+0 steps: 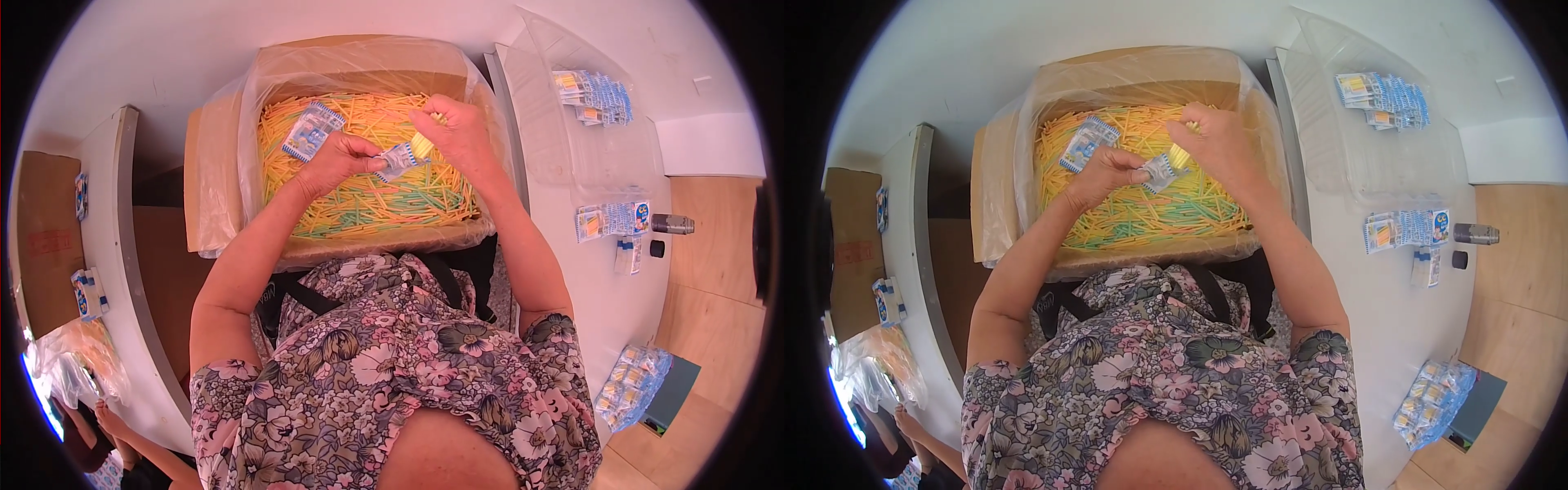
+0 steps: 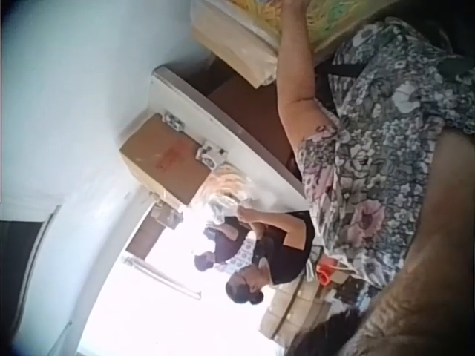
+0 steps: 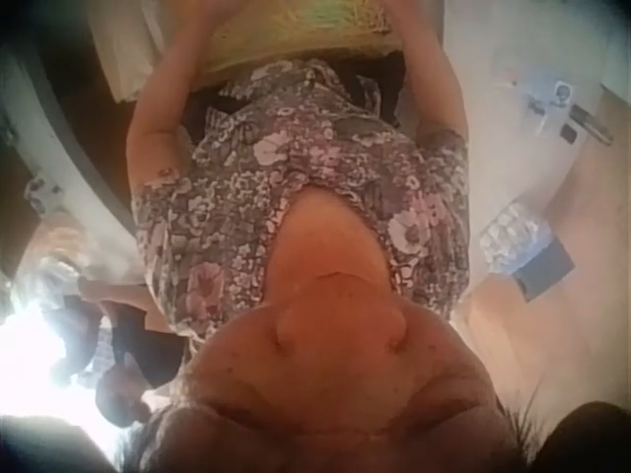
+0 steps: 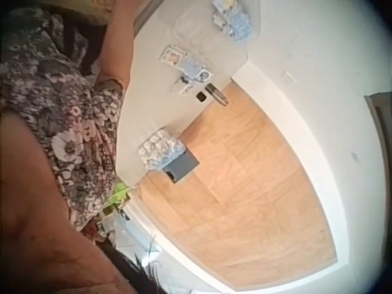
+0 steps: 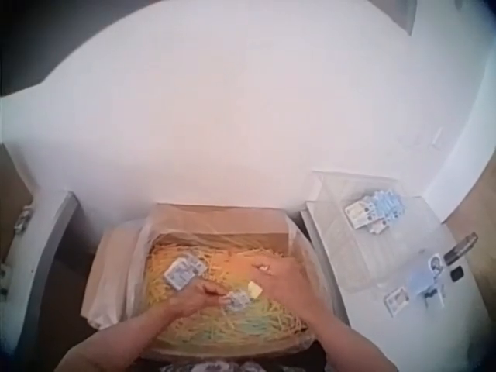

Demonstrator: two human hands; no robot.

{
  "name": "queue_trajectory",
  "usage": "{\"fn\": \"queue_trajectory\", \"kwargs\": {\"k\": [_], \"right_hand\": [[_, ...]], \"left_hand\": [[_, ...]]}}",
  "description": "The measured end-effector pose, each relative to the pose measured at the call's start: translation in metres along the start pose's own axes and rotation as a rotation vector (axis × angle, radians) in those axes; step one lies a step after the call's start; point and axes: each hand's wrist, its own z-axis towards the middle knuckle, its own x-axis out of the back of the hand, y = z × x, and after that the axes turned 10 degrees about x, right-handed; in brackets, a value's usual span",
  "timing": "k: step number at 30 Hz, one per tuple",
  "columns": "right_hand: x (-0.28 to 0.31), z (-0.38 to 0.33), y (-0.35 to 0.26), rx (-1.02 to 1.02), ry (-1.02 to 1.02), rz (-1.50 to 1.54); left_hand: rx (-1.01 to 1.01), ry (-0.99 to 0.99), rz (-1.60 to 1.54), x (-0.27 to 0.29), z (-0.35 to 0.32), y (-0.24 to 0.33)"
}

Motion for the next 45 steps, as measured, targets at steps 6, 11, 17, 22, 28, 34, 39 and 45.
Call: {"fn": "queue_trajectory", "kwargs": {"k": [6,11,17,22,28,34,39,45], "right_hand": [[-0.005,0.004,-0.028,-0.014,-0.259,-0.094],[-0.005,-0.017,-0.023,0.001,0.059,0.071],[-0.01,-0.068,-0.011,0.174,0.154,-0.14],[0.089,-0.156,-0.035,-0.104,-0.021,-0.043],[0.213,-0.235,0.045,-0.41,0.663,-0.318],[0.251,-0.251,0.096,-0.029,0.516,-1.364],[0.162,-0.226,0.019,0.21,0.419,-1.068],[0.034,-0.106,-0.016,0.442,0.028,-0.487]], "left_hand": [[0.01,-0.007,0.0,0.006,0.003,-0.008],[-0.01,-0.02,-0.109,-0.003,0.006,-0.008],[-0.112,0.036,0.245,0.003,0.004,0.003],[-0.531,0.725,1.146,0.073,0.002,-0.02],[0.176,0.92,1.482,0.062,-0.001,-0.002],[0.025,0.9,1.356,0.083,0.014,-0.022],[-0.019,0.986,1.202,0.076,0.014,-0.027],[0.028,1.006,0.959,0.079,0.006,-0.015]]}}
